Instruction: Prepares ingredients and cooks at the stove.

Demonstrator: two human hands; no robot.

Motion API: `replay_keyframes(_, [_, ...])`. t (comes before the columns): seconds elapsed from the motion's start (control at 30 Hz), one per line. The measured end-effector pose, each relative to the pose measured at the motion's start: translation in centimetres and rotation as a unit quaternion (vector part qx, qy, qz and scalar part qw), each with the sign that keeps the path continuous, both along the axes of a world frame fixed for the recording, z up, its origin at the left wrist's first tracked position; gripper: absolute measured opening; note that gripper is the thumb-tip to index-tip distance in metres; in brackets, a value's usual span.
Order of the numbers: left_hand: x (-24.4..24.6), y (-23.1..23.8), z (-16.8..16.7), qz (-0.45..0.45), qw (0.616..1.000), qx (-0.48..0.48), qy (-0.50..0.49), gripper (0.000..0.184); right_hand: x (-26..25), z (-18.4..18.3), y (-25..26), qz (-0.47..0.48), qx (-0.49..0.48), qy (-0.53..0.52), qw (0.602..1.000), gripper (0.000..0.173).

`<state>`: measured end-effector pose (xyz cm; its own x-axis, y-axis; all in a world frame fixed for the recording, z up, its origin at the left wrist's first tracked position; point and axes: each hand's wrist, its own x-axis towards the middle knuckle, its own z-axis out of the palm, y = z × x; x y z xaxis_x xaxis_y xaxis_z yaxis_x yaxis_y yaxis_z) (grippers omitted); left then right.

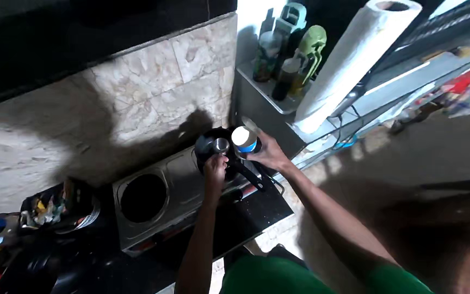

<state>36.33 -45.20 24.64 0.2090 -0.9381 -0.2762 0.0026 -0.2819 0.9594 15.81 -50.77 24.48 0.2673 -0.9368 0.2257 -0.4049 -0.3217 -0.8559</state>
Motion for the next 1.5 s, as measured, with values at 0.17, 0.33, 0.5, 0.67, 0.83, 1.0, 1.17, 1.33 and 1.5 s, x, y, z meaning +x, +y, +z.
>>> replay_keyframes(0.17, [2.1, -3.5, -1.1, 0.006, 0.999, -0.008, -0.032, 0.032, 2.4, -0.6, -3.5, 0.011, -0.011, 0.023, 1.0, 0.085])
replay_keyframes(0.33, [3.5, -5.3, -2.8, -0.009, 0.999, -0.021, -0.034, 0.035, 3.7, -2.2, -5.5, 0.023, -0.001, 0.033, 0.999, 0.089])
replay_keyframes(0.5, [3.8, -6.3, -3.5, -0.019, 0.999, -0.002, -0.047, 0.036, 4.3, -2.8, -6.8, 0.026, -0.007, 0.064, 0.998, 0.086])
replay_keyframes(0.67, [3.6, -6.4, -3.8, -0.022, 0.998, 0.016, -0.049, 0.035, 4.4, -2.9, -7.6, 0.022, -0.012, 0.104, 0.994, 0.084])
replay_keyframes(0.83, [3.2, -6.1, -4.1, -0.011, 0.999, 0.035, -0.028, 0.035, 4.5, -2.7, -7.9, 0.03, -0.018, 0.17, 0.985, 0.086])
replay_keyframes(1.0, [3.2, -5.9, -4.8, -0.014, 0.999, 0.048, -0.006, 0.037, 4.5, -2.4, -8.0, 0.042, -0.015, 0.198, 0.979, 0.088])
replay_keyframes(1.17, [2.9, -6.0, -5.4, 0.004, 0.999, 0.043, 0.013, 0.035, 4.5, -2.5, -8.0, 0.049, -0.021, 0.192, 0.98, 0.087])
replay_keyframes(1.33, [2.9, -5.9, -5.5, 0.011, 0.999, 0.04, 0.015, 0.035, 4.6, -2.4, -8.0, 0.048, -0.004, 0.182, 0.982, 0.086])
replay_keyframes(1.5, [2.9, -6.0, -5.7, 0.008, 0.999, 0.041, 0.012, 0.036, 4.6, -2.4, -7.9, 0.038, 0.021, 0.178, 0.983, 0.087])
